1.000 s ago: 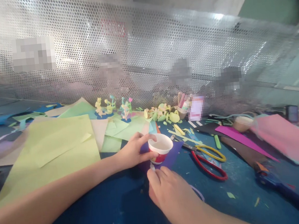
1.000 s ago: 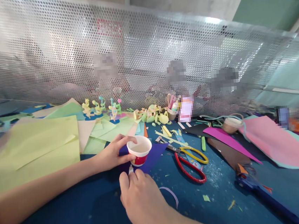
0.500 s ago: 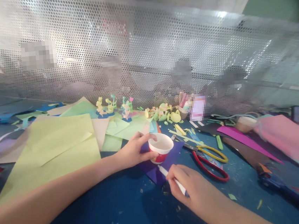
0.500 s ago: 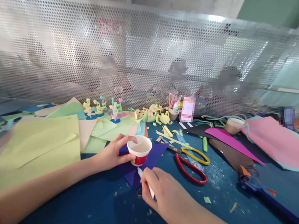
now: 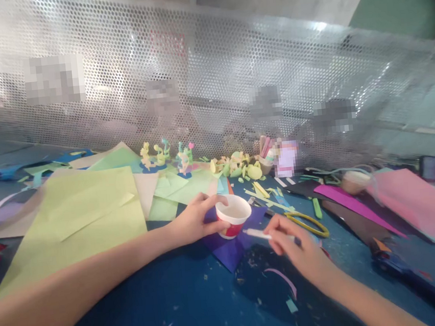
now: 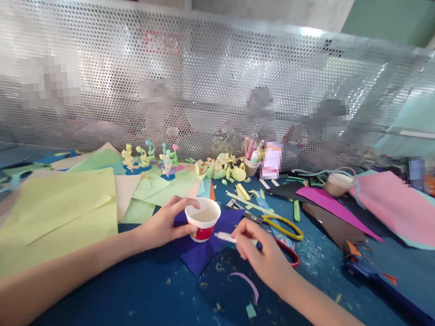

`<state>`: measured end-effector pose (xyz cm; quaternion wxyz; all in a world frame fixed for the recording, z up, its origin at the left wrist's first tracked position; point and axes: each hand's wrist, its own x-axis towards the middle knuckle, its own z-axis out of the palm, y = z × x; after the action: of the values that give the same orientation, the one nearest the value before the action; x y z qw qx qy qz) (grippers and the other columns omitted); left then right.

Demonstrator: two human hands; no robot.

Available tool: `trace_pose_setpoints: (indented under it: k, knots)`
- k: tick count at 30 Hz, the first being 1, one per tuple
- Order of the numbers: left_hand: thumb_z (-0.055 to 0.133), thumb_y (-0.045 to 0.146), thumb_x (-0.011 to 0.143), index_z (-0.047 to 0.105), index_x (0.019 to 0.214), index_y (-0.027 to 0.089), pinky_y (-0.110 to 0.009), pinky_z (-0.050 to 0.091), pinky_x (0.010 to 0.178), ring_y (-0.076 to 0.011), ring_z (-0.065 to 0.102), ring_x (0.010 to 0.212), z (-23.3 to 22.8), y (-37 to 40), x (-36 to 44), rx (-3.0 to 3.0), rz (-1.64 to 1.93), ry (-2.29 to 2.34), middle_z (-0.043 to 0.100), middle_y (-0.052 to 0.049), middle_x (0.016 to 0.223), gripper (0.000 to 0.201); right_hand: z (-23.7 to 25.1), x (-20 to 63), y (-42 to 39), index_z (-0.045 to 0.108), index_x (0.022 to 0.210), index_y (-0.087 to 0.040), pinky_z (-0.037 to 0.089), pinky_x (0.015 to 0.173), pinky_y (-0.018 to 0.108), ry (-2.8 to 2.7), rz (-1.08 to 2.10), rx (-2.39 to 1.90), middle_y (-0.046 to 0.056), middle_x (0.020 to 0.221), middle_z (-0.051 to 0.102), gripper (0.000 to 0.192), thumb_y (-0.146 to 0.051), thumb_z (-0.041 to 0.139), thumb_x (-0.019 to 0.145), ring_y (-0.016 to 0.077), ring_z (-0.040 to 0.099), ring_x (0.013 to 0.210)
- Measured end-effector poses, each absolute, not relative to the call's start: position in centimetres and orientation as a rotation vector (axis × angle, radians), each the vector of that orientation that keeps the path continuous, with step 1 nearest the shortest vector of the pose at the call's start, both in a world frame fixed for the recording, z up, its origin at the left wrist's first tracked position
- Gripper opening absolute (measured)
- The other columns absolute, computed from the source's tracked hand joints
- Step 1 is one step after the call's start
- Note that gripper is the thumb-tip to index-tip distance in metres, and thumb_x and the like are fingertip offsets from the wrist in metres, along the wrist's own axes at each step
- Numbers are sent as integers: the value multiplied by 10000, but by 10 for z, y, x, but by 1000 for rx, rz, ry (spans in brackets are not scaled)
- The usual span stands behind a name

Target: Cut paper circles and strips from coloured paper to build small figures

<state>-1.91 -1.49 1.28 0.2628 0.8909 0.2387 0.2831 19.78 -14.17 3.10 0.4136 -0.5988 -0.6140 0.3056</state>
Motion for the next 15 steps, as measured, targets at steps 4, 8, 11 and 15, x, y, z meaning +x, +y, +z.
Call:
trace_pose_setpoints:
  k: [4, 8, 11, 15]
  knots:
    - [565, 468, 778, 503, 1143, 255, -370, 419, 868, -223, 514, 953, 15, -9, -19, 2227, 842, 601, 528, -61, 994, 427, 26, 210, -116, 436, 595, -189, 205, 432, 226, -866, 953, -1103, -72, 452, 293, 221, -246, 463, 807, 78, 218, 439]
    - [463, 498, 831, 520, 1070, 214, -267, 461, 731, -170, 557, 832, 23, 8, -21, 1664, 1282, 774, 581, -35, 885, 375, 16, 207, -100, 480, 623, -185, 182, 399, 208, -672, 978, -1006, -78, 436, 280, 175, -254, 492, 783, 68, 191, 422]
    - [483, 543, 800, 532, 1037, 201, -239, 470, 607, -146, 573, 715, 27, 21, -24, 1282, 1429, 762, 597, -29, 833, 419, 10, 200, -100, 527, 680, -185, 209, 402, 200, -685, 981, -1003, -65, 437, 334, 165, -278, 474, 806, 70, 247, 426]
    - [524, 544, 775, 523, 1064, 157, -267, 505, 552, -153, 593, 629, 25, 19, -25, 1008, 1296, 718, 625, -53, 769, 482, 9, 196, -102, 554, 735, -186, 288, 441, 208, -713, 1016, -1031, -24, 516, 478, 165, -289, 460, 823, 86, 355, 478]
